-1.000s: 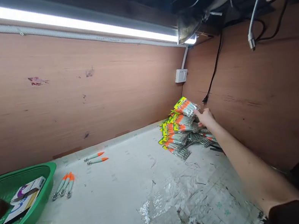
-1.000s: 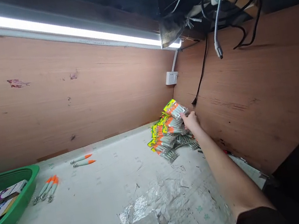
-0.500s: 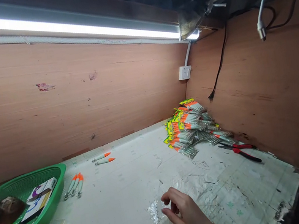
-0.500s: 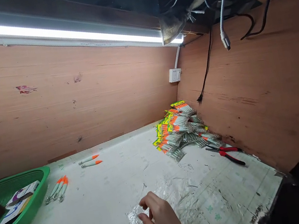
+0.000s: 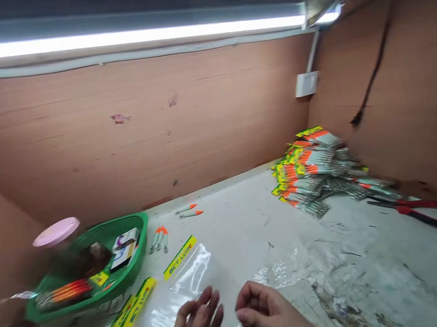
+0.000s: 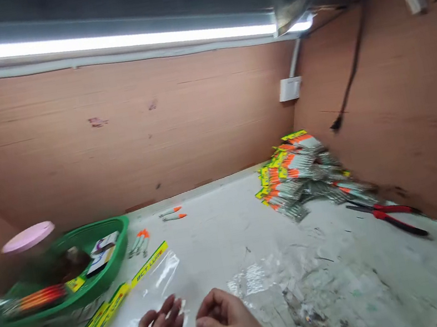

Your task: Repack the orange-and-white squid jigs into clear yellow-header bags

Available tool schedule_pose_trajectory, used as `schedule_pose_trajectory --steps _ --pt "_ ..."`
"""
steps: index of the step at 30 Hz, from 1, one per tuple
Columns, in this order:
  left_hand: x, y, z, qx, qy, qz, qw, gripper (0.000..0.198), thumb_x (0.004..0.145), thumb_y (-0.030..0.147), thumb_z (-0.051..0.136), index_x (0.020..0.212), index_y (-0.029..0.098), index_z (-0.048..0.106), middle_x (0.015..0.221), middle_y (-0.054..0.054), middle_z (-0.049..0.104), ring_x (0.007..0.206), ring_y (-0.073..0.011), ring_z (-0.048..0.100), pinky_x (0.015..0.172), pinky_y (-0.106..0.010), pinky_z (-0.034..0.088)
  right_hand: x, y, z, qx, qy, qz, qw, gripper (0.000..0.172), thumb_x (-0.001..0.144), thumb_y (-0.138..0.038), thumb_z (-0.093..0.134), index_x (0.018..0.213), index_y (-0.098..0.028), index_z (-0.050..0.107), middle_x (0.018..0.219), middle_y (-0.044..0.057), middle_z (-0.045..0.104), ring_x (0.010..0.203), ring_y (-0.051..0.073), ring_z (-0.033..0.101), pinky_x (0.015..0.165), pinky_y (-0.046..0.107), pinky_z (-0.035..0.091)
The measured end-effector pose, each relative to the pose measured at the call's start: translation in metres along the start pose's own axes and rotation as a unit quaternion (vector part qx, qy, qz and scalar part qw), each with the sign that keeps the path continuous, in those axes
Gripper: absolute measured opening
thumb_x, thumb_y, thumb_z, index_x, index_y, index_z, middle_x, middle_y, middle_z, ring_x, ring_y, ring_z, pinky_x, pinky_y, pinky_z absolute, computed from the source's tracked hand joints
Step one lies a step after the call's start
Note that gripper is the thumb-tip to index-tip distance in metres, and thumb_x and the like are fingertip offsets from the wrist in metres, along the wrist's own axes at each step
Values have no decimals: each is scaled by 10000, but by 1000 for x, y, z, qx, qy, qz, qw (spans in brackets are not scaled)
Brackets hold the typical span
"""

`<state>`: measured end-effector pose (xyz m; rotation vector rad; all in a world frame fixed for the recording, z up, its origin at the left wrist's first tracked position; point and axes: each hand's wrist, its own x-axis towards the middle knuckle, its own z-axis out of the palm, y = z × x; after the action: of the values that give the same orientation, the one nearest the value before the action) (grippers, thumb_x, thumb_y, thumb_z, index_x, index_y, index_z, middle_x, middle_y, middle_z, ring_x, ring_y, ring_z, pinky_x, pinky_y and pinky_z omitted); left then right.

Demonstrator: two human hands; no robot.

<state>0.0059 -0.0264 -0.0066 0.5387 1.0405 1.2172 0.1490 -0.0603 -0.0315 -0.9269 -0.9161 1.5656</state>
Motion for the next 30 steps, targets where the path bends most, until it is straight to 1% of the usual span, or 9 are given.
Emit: schedule_pose_trajectory --steps 2,4,6,9,12,16,19,25,30 --pt "6 5 2 -24 -13 -55 998 410 563 121 845 891 170 603 863 -55 726 787 -228 712 638 -278 590 6 -15 -4 -67 -29 11 997 441 713 -567 684 781 -176 492 602 -50 501 496 94 542 466 207 445" --pt "16 13 1 -53 18 -75 996 323 628 27 783 876 143 610 745 -33 714 652 -159 702 579 -213 573 26 -32 -13 -220 -71 5 973 495 793 -658 512 790 -163 515 592 -20 540 491 120 560 466 244 469" --pt "25 22 -4 -105 65 -66 990 223 715 -42 680 829 134 604 672 -8 692 571 -106 673 569 -179 563 61 -44 -18 -357 -50 -65 931 600 903 -649 216 854 -147 542 645 29 600 538 134 580 535 288 502" --pt "35 28 -14 -173 99 -47 979 208 775 -62 596 832 138 607 672 -8 691 569 -93 670 572 -166 562 129 -44 -14 -454 -15 -122 882 448 954 -511 324 913 -131 558 823 72 639 710 141 607 694 319 515" --pt "41 25 -23 -180 76 -44 980 221 738 -37 657 858 144 614 705 -22 704 596 -106 679 568 -169 558 195 -32 8 -566 -32 -158 809 248 921 -362 540 1007 -135 593 1003 64 627 830 155 617 771 355 520" --pt "50 16 -32 -169 73 -22 983 322 610 32 797 836 169 613 699 5 704 602 -108 682 528 -143 522 263 -24 46 -684 -75 -220 691 277 923 -311 553 1162 -172 564 1224 85 552 1059 217 566 892 436 487" --pt "59 11 -34 -169 83 -13 982 378 530 86 854 805 180 611 688 12 704 604 -124 685 509 -151 502 297 -30 65 -743 -136 -255 604 282 920 -308 557 1169 -176 564 1239 86 547 1076 223 560 909 449 477" --pt "70 9 -36 -176 90 -17 980 373 506 82 857 762 182 605 647 18 702 564 -124 676 484 -152 486 304 -36 62 -814 -211 -270 469 249 910 -311 575 1103 -154 588 1132 71 597 992 200 596 845 408 510" --pt "62 14 -34 -164 100 -30 981 312 607 -7 775 792 178 606 673 18 712 588 -104 685 500 -128 507 234 -20 12 -862 -136 -242 424 143 908 -232 559 1012 -149 612 1054 63 610 954 188 584 803 365 506"
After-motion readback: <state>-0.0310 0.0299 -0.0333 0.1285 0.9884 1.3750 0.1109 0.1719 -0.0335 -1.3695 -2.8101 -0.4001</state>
